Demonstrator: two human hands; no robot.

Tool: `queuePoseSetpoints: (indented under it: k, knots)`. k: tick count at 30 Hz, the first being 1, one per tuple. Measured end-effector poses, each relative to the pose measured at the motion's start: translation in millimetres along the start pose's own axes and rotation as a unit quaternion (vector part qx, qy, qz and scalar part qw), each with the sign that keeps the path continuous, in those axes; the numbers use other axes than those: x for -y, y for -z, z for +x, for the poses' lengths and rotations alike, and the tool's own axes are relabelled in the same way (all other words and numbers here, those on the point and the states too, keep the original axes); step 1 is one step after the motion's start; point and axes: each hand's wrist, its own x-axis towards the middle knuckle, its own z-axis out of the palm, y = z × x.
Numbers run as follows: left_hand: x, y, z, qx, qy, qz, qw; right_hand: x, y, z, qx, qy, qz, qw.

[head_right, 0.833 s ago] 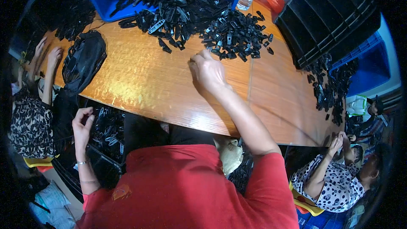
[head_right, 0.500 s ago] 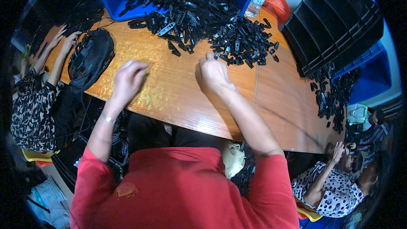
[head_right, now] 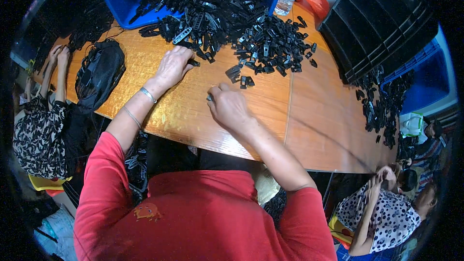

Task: The person assembles plastic components by hand, stacking them on a table.

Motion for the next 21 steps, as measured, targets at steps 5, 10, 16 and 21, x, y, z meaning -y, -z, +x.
queuePoseSetpoints:
  k: [5, 10, 16, 21]
  knots:
    - [-22, 4, -24, 0.034, 0.019, -0.104, 0.994, 1, -2, -2, -0.02, 0.005, -0.004, 1.0]
    - [-40, -3, -62, -0.022, -0.018, -0.157, 0.987, -3, 0, -8, -0.013, 0.018, -0.018, 1.0]
    - [-22, -8, -71, -0.077, 0.025, -0.161, 0.984, 20, 5, 7, -0.03, -0.021, 0.036, 0.999]
    - [-22, -5, -87, -0.098, 0.047, -0.193, 0.975, 15, -11, 30, -0.077, 0.018, 0.042, 0.996]
